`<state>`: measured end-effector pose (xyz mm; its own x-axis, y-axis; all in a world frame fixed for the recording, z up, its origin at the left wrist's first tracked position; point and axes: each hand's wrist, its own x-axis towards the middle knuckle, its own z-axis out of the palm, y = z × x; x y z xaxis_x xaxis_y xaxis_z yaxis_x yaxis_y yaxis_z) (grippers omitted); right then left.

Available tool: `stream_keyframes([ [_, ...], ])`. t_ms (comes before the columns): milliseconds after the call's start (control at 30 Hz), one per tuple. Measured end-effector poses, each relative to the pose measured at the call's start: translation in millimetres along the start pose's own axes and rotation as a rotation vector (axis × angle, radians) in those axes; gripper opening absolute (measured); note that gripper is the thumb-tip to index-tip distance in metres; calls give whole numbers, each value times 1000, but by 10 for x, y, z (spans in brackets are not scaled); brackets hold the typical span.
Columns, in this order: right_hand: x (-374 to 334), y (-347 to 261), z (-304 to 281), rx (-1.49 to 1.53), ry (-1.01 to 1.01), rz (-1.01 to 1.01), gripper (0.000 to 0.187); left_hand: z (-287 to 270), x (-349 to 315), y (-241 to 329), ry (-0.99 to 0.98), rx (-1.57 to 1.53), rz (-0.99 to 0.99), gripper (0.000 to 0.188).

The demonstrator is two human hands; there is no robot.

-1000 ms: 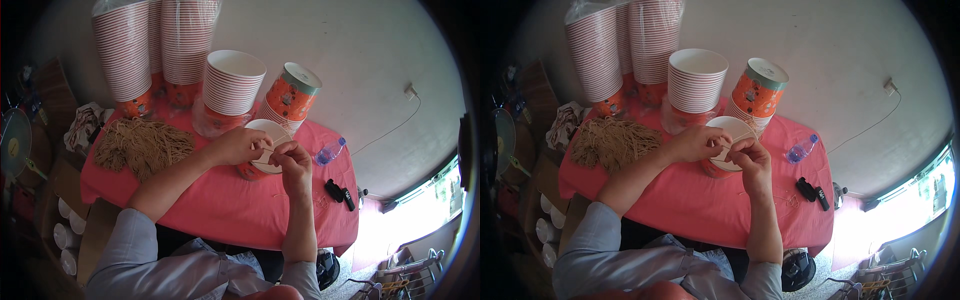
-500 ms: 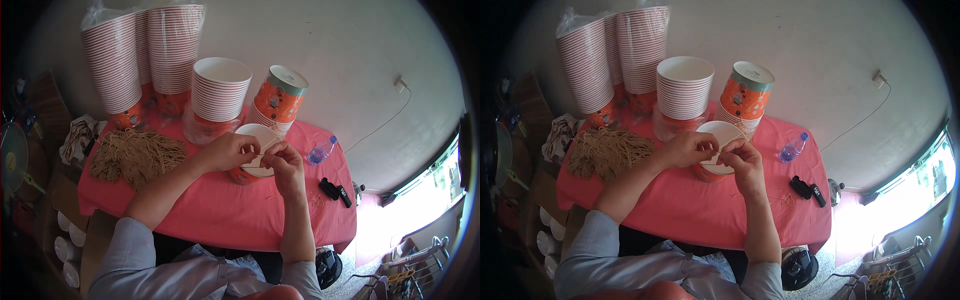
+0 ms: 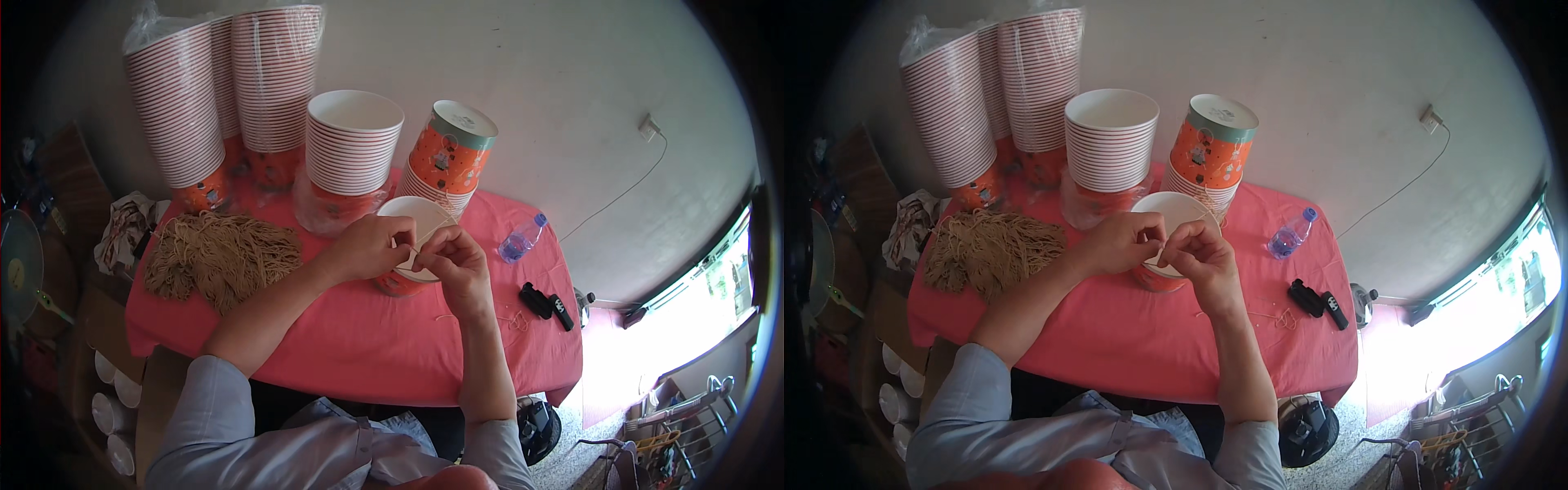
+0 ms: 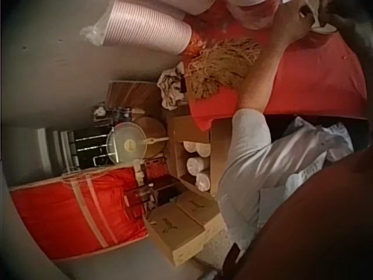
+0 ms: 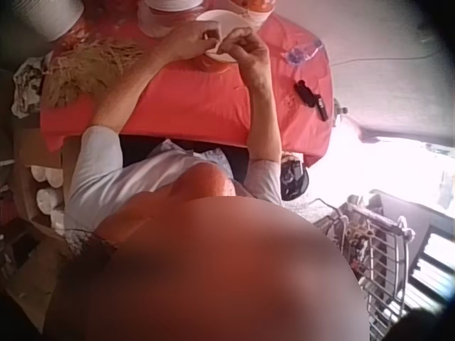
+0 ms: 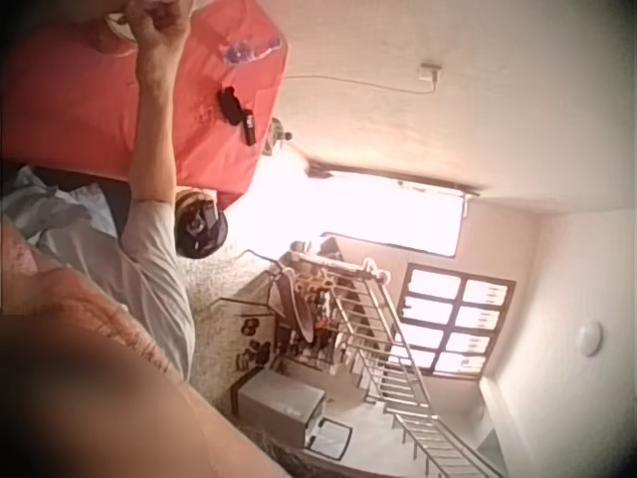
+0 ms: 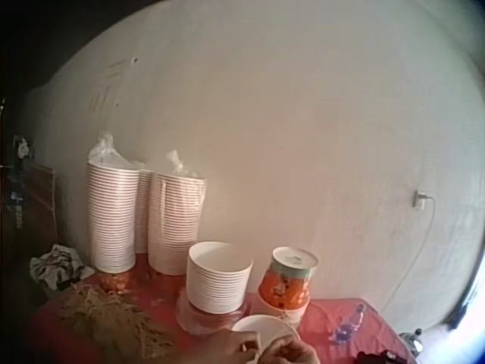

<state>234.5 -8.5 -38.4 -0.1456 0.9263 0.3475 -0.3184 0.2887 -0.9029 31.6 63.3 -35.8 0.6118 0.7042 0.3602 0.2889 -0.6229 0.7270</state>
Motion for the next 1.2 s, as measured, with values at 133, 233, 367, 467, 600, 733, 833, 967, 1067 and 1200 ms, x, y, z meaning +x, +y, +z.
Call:
stream_keyframes([
  [133, 1, -91, -15, -420, 55, -87, 24, 12, 44, -100, -22, -304, -54, 12],
  [233, 109, -153, -59, -782, 95, -163, 32, -78, 73, -121, -104, -491, -133, 15],
  [367, 322, -207, -183, -1003, -75, -26, 26, -70, 94, -277, -124, -561, -29, 19],
  [467, 456, -339, -227, -983, -164, 143, 16, -80, 95, -288, -136, -599, -72, 20],
  [600, 541, -533, -254, -989, -235, 234, 14, -143, 70, -164, -152, -546, -99, 24],
  [733, 535, -559, -221, -992, -245, 189, 12, -149, 27, -35, -65, -513, -127, 31],
  [833, 498, -567, -182, -1048, -212, 113, 11, -90, 23, 64, -69, -318, -76, 30],
  [967, 473, -556, -182, -1101, -242, 21, 12, -3, -45, 208, 45, 42, 36, 26],
  [1067, 446, -593, -183, -1076, -287, -21, 15, -7, -55, 245, 41, 112, -8, 25],
  [1200, 422, -593, -213, -1061, -285, -42, 17, -25, -69, 408, 84, 173, -8, 26],
])
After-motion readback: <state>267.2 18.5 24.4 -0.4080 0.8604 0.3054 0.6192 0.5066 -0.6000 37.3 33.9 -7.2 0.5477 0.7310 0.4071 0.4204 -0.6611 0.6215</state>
